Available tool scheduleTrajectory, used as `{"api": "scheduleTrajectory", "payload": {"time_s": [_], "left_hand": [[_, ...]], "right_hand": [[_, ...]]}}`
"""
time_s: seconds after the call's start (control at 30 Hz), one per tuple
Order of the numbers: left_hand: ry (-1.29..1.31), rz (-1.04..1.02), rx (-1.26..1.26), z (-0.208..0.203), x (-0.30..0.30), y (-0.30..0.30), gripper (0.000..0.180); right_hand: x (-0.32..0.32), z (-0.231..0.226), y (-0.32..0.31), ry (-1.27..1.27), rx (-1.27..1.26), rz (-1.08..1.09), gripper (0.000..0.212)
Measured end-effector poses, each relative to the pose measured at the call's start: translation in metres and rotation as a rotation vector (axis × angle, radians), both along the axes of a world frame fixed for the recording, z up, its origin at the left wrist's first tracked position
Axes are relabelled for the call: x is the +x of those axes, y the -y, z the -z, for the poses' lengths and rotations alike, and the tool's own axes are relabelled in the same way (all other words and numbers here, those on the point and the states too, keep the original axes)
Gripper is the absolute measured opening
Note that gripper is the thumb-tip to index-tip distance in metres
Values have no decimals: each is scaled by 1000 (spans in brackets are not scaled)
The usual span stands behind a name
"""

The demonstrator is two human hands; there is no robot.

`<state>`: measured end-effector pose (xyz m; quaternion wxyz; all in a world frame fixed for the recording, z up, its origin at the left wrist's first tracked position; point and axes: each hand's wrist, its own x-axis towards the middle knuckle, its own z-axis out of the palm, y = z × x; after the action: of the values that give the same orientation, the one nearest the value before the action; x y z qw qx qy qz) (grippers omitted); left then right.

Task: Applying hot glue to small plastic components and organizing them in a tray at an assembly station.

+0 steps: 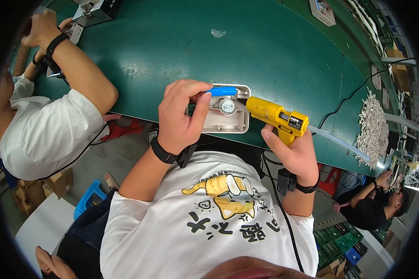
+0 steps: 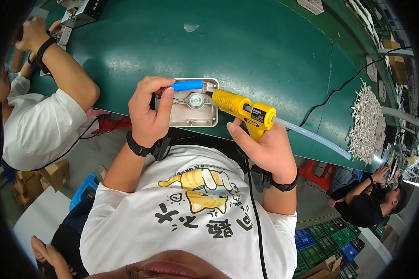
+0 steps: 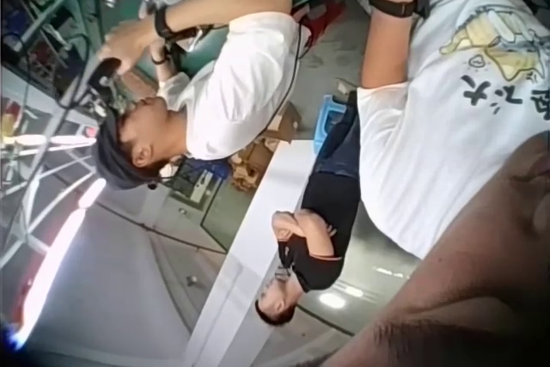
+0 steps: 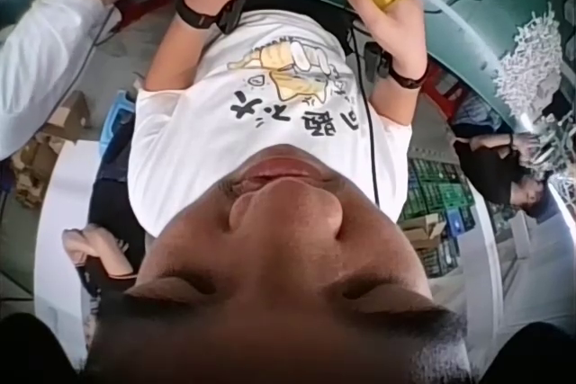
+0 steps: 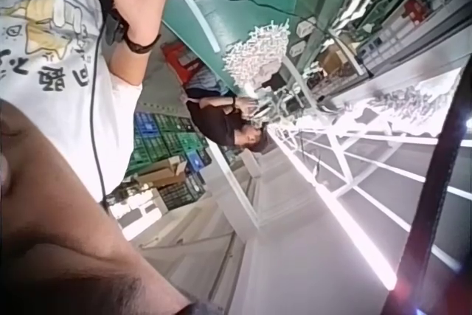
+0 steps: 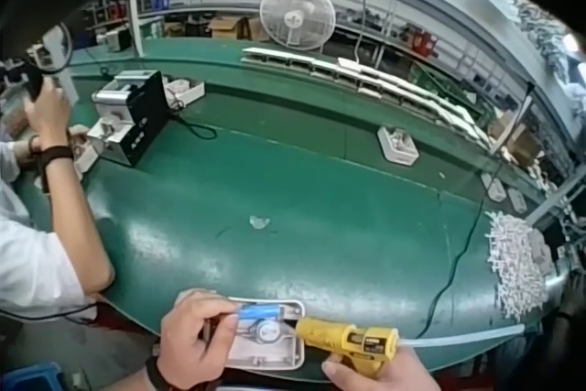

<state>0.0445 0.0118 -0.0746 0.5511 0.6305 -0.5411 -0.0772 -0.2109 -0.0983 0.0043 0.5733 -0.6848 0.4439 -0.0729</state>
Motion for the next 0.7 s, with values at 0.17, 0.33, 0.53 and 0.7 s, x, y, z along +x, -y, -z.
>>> {"api": "scheduleTrajectory", "payload": {"time_s": [0.17, 0.33, 0.53, 0.7], "left_hand": [[-4, 5, 3, 1, -1, -1, 17], [-26, -1, 0, 2, -3, -2, 17], [-36, 4, -17, 4, -3, -1, 17], [-34, 9, -26, 5, -2, -1, 17]], "right_hand": [[-2, 14, -6, 157, -31, -14, 17], [-1, 22, -9, 170, -197, -10, 19], [2, 20, -13, 65, -317, -30, 19], [10, 14, -13, 49, -366, -21, 17]]}}
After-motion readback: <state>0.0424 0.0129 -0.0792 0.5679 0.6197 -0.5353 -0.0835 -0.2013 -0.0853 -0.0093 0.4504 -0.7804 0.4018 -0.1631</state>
